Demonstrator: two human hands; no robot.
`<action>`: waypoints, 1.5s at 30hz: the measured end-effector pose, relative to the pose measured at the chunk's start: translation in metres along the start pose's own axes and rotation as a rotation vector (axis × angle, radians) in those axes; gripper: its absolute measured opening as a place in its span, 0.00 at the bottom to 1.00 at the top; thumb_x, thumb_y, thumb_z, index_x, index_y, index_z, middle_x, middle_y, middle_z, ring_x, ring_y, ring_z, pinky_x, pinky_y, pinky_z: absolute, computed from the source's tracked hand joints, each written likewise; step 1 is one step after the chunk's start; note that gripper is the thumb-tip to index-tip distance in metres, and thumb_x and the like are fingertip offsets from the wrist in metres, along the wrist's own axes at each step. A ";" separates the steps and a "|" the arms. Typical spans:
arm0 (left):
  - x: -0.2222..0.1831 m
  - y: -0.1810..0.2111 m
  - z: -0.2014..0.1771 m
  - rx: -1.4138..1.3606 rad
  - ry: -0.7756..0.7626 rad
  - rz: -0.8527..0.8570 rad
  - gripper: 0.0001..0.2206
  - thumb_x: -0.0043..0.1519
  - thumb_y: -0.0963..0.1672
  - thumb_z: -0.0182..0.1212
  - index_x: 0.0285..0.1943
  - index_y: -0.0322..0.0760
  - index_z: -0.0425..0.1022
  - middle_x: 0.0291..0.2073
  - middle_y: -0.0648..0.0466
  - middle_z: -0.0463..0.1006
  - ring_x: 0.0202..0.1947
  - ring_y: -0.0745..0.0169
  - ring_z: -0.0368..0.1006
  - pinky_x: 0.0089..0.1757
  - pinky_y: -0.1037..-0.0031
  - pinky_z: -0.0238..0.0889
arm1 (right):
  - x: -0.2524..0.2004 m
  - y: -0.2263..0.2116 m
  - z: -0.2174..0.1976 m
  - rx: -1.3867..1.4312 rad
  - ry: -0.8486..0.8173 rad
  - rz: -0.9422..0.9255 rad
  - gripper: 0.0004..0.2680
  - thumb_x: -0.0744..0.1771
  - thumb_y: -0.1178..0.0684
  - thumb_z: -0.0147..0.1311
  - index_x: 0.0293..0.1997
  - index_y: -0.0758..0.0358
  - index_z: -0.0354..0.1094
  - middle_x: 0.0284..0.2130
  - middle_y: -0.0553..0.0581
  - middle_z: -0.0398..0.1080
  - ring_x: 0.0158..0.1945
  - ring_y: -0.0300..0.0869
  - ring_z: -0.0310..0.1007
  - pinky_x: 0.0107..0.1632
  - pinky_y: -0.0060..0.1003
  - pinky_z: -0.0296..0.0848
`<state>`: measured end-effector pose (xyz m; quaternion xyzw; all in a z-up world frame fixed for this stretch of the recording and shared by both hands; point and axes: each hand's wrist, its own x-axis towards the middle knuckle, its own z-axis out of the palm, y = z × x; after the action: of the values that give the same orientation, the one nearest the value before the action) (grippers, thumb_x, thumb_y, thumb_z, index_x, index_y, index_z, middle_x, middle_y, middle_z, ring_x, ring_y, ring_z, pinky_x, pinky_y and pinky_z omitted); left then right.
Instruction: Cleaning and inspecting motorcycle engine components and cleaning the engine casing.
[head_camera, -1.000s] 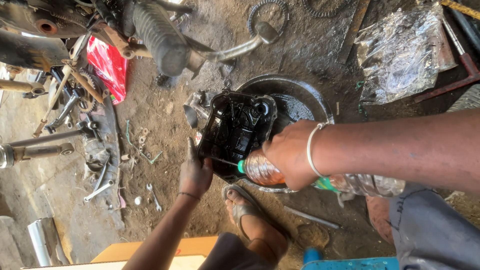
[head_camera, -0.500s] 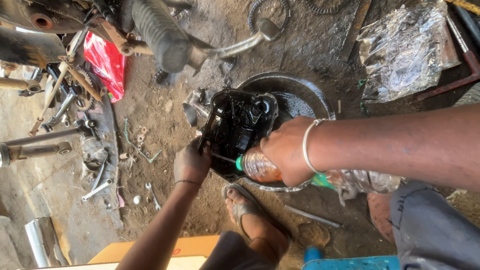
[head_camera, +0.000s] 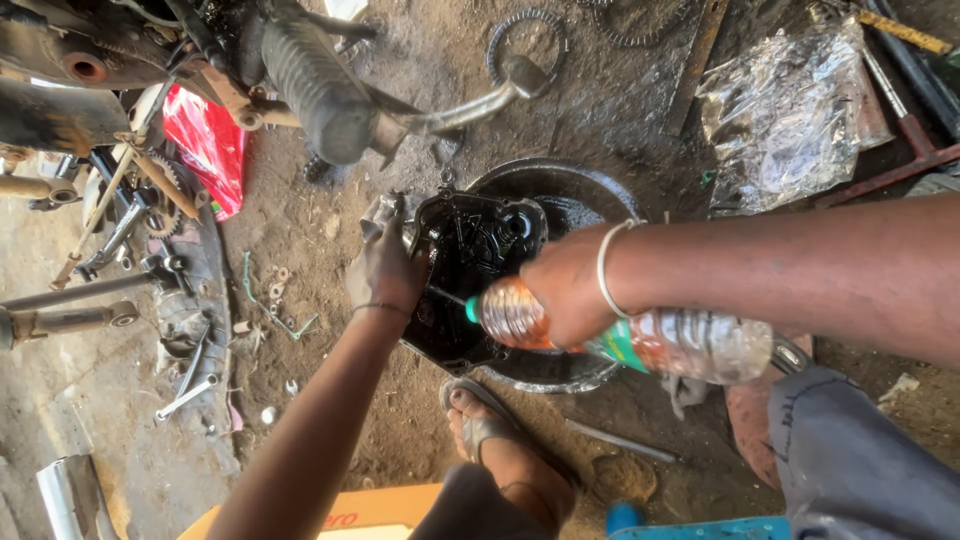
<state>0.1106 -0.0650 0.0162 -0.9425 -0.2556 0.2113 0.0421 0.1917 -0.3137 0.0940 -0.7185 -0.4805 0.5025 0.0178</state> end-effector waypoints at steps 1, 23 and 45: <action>0.002 0.004 -0.002 0.012 0.021 0.003 0.27 0.61 0.52 0.64 0.69 0.47 0.65 0.49 0.46 0.79 0.40 0.52 0.80 0.37 0.65 0.74 | 0.000 0.000 -0.002 0.018 -0.011 0.028 0.18 0.63 0.47 0.60 0.57 0.61 0.71 0.42 0.60 0.78 0.43 0.44 0.80 0.44 0.41 0.77; 0.036 0.033 -0.012 0.085 -0.030 0.050 0.25 0.60 0.48 0.68 0.67 0.51 0.65 0.46 0.47 0.80 0.49 0.52 0.76 0.43 0.62 0.73 | 0.014 0.046 0.004 0.226 -0.021 0.132 0.18 0.66 0.44 0.52 0.43 0.75 0.80 0.35 0.64 0.76 0.35 0.46 0.76 0.39 0.48 0.72; -0.068 -0.057 0.022 -0.116 -0.095 -0.094 0.45 0.58 0.49 0.65 0.80 0.43 0.35 0.66 0.36 0.61 0.66 0.38 0.59 0.60 0.55 0.59 | 0.007 0.049 0.038 0.472 -0.085 0.211 0.18 0.65 0.40 0.54 0.41 0.72 0.76 0.29 0.62 0.74 0.30 0.48 0.72 0.37 0.49 0.73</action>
<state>0.0217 -0.0503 0.0323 -0.9193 -0.3129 0.2382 -0.0151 0.1964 -0.3527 0.0453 -0.7186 -0.2727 0.6298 0.1123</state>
